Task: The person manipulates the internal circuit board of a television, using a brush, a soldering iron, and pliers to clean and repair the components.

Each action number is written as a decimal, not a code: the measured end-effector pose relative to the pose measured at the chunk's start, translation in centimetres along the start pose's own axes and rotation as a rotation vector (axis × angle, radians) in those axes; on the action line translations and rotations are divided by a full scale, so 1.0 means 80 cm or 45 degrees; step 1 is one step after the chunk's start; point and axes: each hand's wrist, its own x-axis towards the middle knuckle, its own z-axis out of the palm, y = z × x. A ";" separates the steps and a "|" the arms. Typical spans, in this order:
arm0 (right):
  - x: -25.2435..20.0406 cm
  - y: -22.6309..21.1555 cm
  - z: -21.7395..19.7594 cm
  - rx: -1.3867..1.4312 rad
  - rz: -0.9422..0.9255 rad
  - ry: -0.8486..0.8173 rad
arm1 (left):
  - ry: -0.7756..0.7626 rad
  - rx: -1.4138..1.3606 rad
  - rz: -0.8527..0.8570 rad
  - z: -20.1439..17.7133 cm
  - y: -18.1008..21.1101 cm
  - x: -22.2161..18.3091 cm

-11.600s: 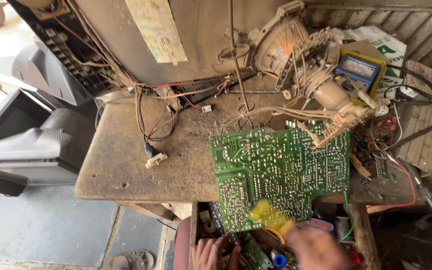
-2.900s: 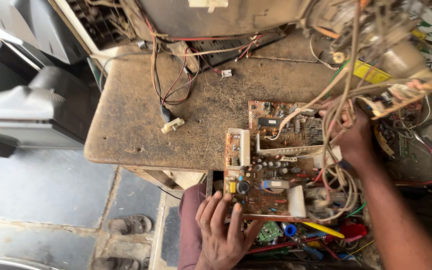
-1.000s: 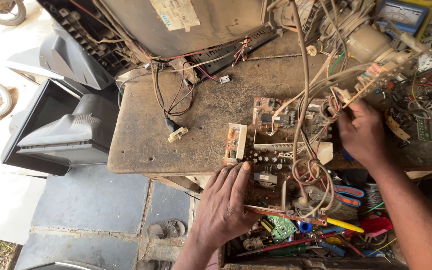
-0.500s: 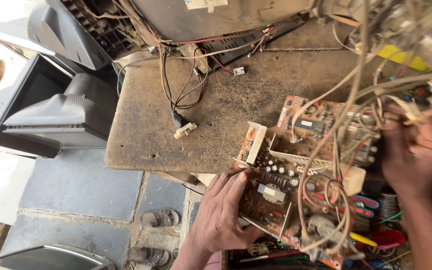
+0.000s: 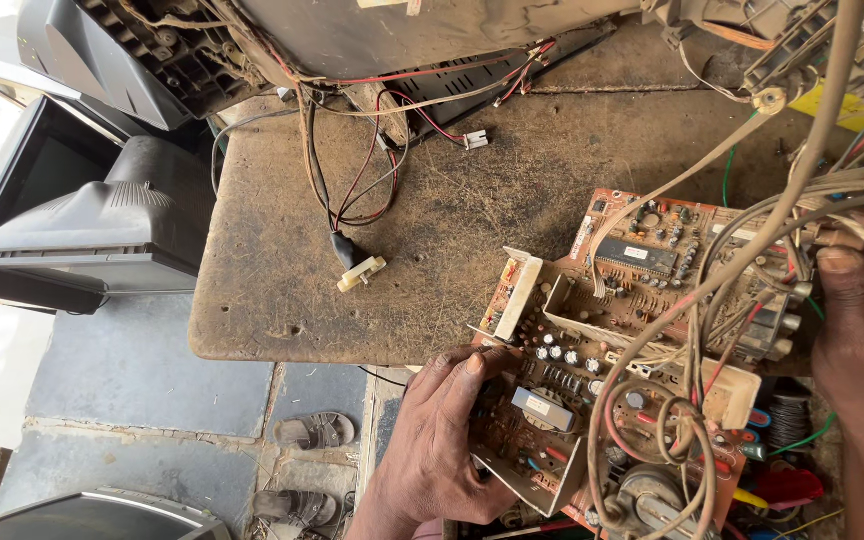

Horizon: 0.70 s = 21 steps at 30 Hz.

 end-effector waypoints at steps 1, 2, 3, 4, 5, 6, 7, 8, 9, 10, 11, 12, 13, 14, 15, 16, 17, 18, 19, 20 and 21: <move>0.001 -0.002 -0.001 -0.008 -0.013 0.002 | 0.005 -0.019 0.000 0.000 0.001 0.001; 0.002 -0.002 0.001 0.021 -0.021 0.013 | 0.010 -0.038 0.000 0.000 0.001 0.002; 0.003 -0.003 0.002 0.044 -0.010 0.023 | 0.013 -0.058 0.001 0.000 0.002 0.003; 0.003 -0.003 0.003 0.067 0.001 0.033 | 0.013 -0.073 0.003 0.000 0.002 0.004; 0.003 -0.004 0.002 0.086 0.030 0.041 | 0.012 -0.087 0.008 0.000 0.001 0.005; 0.002 -0.004 0.001 0.106 0.058 0.048 | 0.012 -0.101 0.012 -0.001 0.001 0.007; 0.002 -0.002 -0.001 0.108 0.078 0.041 | -0.004 -0.088 0.010 -0.002 0.001 0.008; 0.001 0.000 -0.004 0.110 0.097 0.035 | -0.019 -0.074 0.008 -0.003 0.002 0.008; 0.001 0.003 -0.006 0.090 0.092 0.024 | -0.033 -0.060 0.004 -0.004 0.004 0.008; 0.000 0.006 -0.009 0.070 0.087 0.014 | -0.040 -0.053 0.002 -0.004 0.004 0.009; -0.001 0.008 -0.011 0.026 0.061 0.002 | -0.048 -0.047 -0.002 -0.004 0.004 0.011; -0.002 0.009 -0.013 0.023 0.043 0.007 | -0.057 -0.041 -0.005 -0.004 0.005 0.012; -0.004 0.009 -0.015 0.018 0.027 0.014 | -0.079 -0.032 -0.012 -0.005 0.006 0.013; -0.004 0.008 -0.015 0.055 0.018 0.037 | -0.102 -0.022 -0.019 -0.007 0.007 0.015; -0.003 0.005 -0.015 0.082 -0.004 0.045 | -0.124 -0.011 -0.025 -0.008 0.008 0.016; -0.002 0.002 -0.015 0.108 -0.026 0.054 | -0.144 -0.028 -0.050 -0.010 0.012 0.017; 0.001 -0.003 -0.018 0.124 -0.062 0.049 | -0.165 -0.044 -0.073 -0.013 0.016 0.017; 0.002 -0.008 -0.021 0.120 -0.069 0.052 | -0.186 -0.060 -0.096 -0.015 0.019 0.017; 0.001 -0.014 -0.025 0.113 -0.073 0.054 | -0.206 -0.082 -0.148 -0.016 0.021 0.017; -0.001 -0.020 -0.029 0.086 -0.048 0.062 | -0.225 -0.103 -0.201 -0.016 0.023 0.017; -0.002 -0.025 -0.033 0.062 -0.053 0.061 | -0.245 -0.125 -0.254 -0.015 0.025 0.017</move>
